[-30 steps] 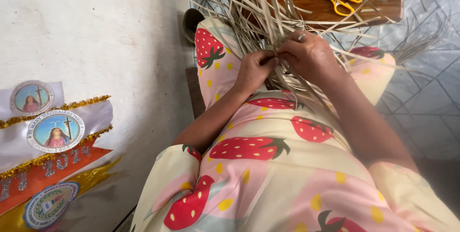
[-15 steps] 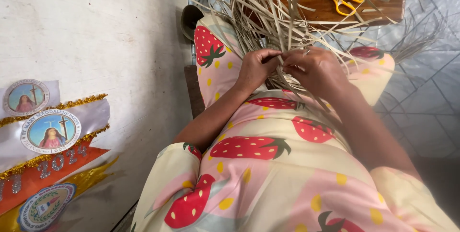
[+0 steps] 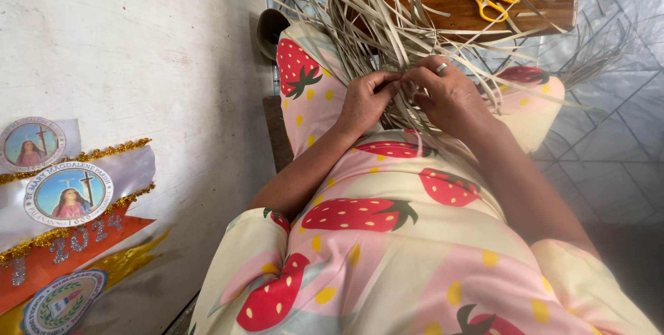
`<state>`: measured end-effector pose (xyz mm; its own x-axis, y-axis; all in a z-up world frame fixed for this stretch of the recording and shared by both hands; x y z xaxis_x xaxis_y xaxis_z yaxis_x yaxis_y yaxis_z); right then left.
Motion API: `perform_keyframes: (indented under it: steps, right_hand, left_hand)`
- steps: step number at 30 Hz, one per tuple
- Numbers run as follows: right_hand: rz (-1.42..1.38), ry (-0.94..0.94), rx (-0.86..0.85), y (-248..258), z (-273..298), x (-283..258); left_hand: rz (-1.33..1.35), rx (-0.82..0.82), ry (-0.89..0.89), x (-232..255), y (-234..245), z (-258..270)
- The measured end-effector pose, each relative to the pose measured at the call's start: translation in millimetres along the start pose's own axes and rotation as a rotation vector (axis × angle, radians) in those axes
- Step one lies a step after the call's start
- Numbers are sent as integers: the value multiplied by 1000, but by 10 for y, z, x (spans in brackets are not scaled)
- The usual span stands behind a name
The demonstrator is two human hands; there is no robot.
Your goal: Weaving dried plant fibers by hand to create a craft item
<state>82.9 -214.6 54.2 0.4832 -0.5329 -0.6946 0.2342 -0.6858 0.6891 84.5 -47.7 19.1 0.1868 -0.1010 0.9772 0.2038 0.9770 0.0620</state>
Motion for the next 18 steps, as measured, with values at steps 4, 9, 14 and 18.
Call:
perform_keyframes:
  steps: [4,9,14,18]
  right_hand:
    - [57,92,67,117,-67,-192]
    - [76,243,175,227,-91,-354]
    - [-44,297,173,299,-123,-403]
    - [-54,249,99,244,-143,-366]
  left_hand:
    - [17,-12,-16,-2,12,-3]
    - [35,-11,1,-43,13,-5]
    - [48,-28,-6,-67,18,-5]
    - [59,-41,-13,-34,3,-2]
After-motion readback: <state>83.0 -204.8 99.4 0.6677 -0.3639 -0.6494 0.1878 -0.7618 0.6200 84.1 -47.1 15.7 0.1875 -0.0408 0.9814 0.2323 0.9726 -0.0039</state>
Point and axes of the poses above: each hand's wrist, its own z-axis away from the middle knuckle, its own y-axis out of the back of the hand, x = y × z, the point moved 7 cm from there along -z, towards the middle knuckle, and after that the axes turned 2 degrees about y, right-handed, at the moved point
